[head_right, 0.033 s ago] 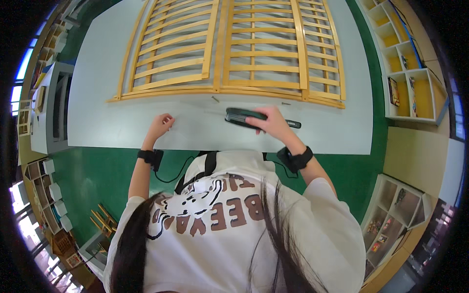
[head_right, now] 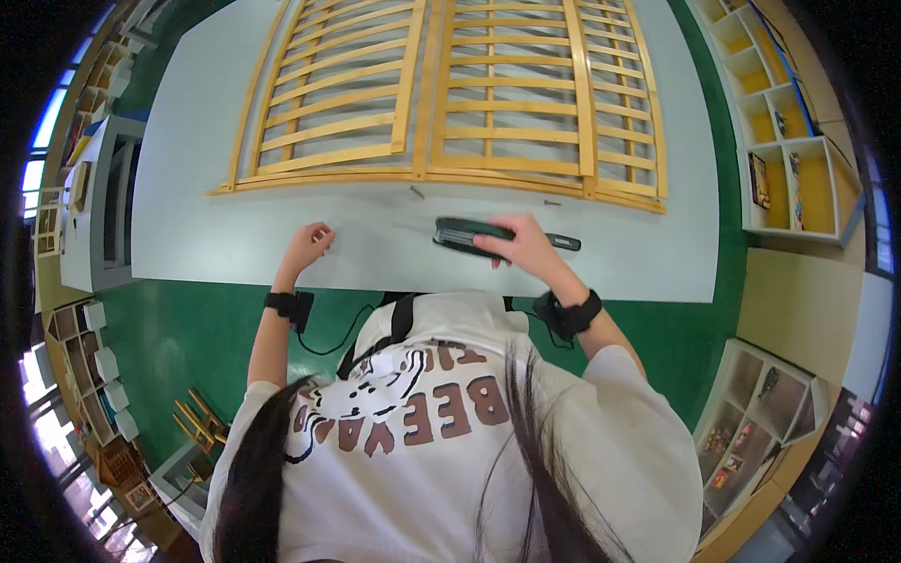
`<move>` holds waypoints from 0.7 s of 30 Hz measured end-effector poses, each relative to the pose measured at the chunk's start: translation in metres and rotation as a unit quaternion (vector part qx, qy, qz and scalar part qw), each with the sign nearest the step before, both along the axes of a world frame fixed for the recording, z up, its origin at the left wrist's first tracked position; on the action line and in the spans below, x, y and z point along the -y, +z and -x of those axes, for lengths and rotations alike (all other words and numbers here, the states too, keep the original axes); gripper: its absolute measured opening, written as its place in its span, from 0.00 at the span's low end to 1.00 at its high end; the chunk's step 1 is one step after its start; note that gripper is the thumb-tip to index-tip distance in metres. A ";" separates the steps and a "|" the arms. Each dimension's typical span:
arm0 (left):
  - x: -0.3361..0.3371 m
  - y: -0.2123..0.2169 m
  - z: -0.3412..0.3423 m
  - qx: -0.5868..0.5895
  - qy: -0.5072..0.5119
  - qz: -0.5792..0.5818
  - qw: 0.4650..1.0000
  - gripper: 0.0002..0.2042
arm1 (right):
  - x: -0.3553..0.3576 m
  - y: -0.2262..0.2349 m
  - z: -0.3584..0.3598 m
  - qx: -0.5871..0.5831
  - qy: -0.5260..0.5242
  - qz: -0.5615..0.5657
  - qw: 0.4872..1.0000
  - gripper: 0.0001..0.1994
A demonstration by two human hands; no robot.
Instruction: Assembling a wooden slatted structure using a screwdriver.
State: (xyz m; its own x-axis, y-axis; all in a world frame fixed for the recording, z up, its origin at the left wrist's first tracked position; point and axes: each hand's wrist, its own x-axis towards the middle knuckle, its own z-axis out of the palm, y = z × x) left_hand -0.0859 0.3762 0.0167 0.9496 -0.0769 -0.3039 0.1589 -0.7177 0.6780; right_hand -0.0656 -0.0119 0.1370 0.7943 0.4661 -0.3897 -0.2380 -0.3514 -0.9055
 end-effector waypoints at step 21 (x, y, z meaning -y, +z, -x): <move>-0.160 0.007 0.062 -0.010 0.157 0.114 0.981 0.09 | -0.115 0.031 0.049 -0.122 -0.064 -0.126 0.982 0.12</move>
State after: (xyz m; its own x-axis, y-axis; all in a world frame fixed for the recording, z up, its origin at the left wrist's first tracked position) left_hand -0.1482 0.5360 0.0239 0.9312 0.1506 -0.3319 0.3631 -0.4615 0.8094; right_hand -0.1149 0.1032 0.1676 0.7503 0.4741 -0.4608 -0.4866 -0.0759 -0.8703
